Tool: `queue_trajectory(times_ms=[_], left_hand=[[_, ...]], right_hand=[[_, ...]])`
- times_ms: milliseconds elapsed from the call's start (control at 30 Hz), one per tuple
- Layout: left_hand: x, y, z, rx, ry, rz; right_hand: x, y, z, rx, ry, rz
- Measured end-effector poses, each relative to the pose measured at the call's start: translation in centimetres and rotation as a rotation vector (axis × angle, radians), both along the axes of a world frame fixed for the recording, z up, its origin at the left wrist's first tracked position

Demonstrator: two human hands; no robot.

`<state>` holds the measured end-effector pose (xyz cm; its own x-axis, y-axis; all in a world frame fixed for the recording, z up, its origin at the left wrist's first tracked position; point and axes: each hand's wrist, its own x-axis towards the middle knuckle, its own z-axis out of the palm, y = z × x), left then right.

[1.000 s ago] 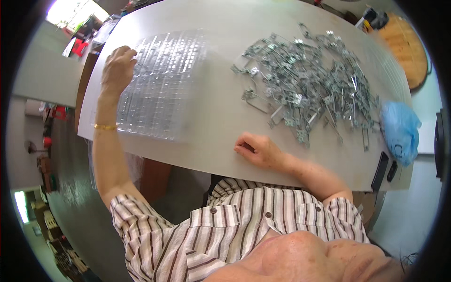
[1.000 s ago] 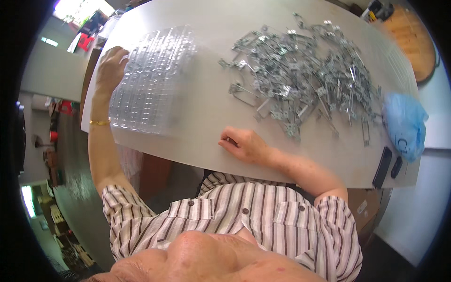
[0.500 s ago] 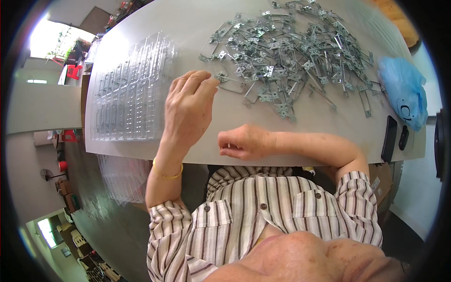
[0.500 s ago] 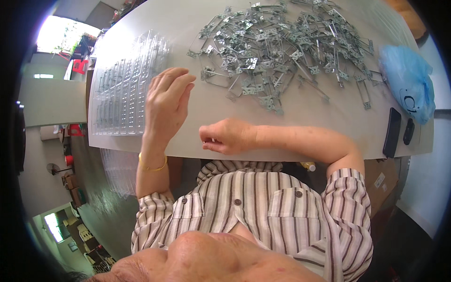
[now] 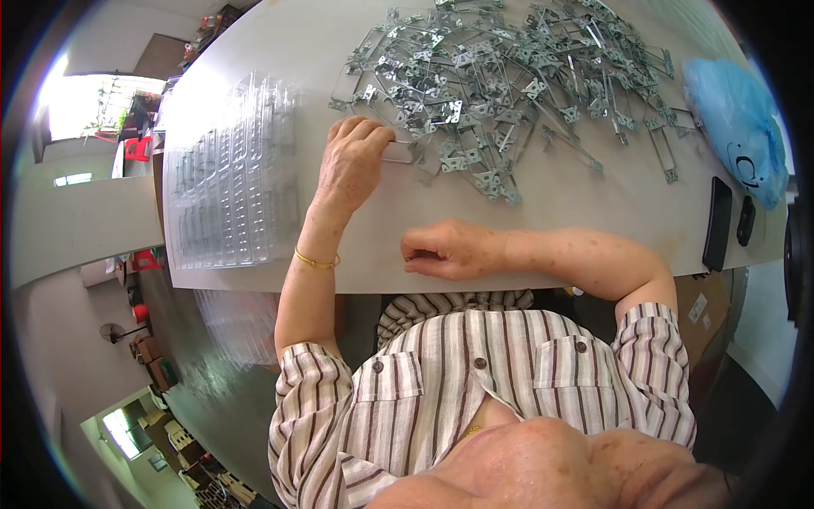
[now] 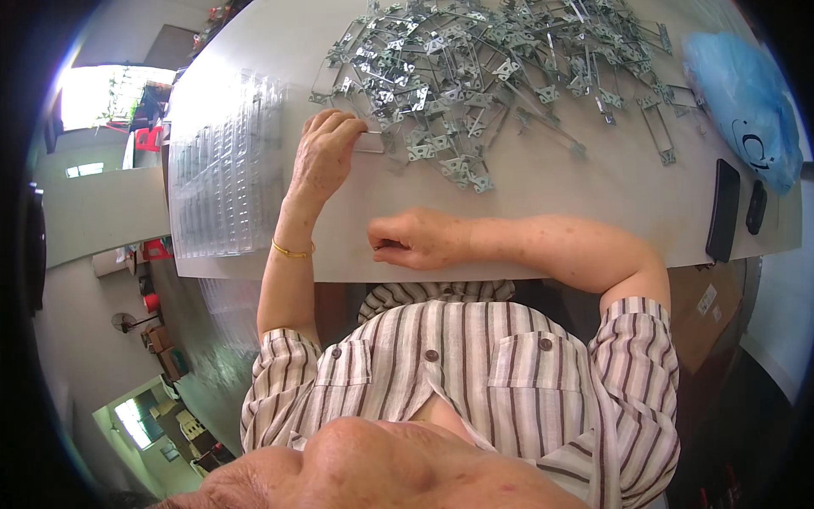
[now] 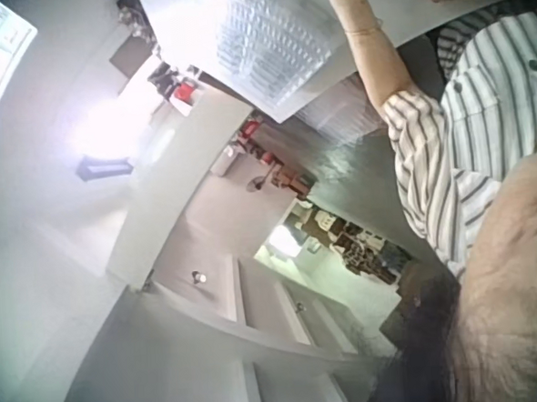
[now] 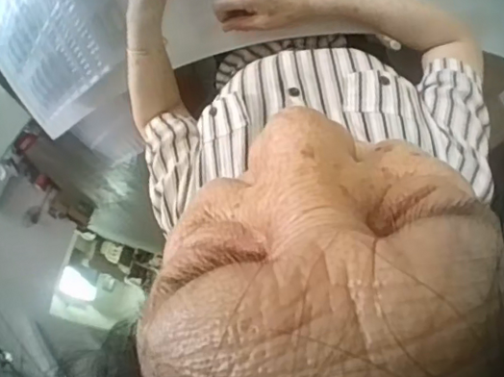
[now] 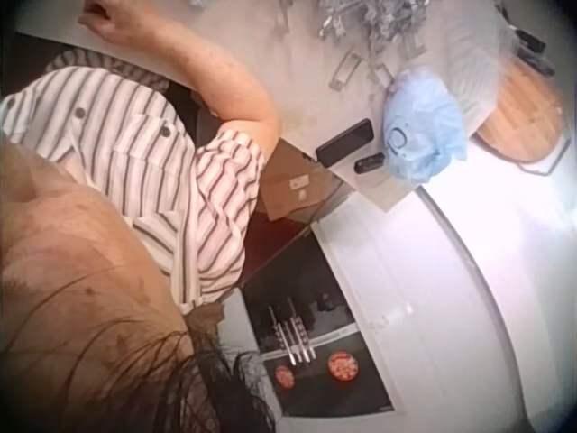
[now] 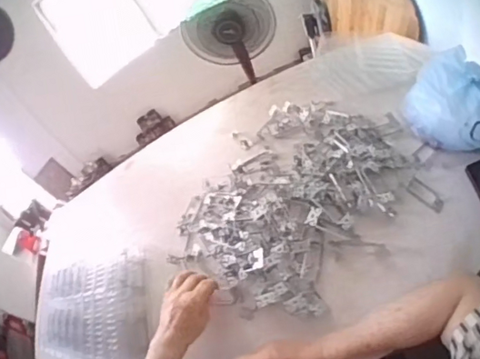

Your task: The person assembles metal hardware by inserting pins into metal brackets by hand and places the assembled parts into compartments of a plastic tray.

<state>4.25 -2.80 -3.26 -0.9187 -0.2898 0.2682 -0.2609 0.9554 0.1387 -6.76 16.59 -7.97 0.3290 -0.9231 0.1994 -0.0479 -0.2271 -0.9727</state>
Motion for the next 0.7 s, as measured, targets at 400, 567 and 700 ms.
queue_trajectory(times_ms=[400, 567, 700], left_hand=[[1.3, 1.1, 3.9, 0.441, 0.089, 0.037], [0.3, 1.3, 3.3, 1.441, 0.304, -0.029], [-1.9, 1.0, 2.8, 1.763, 0.375, -0.168]], right_hand=[[-0.2, -0.4, 0.6, 0.006, 0.04, 0.036], [-1.2, 0.0, 2.5, 0.014, 0.087, 0.062], [-1.8, -0.2, 4.8, -0.045, 0.092, 0.046]])
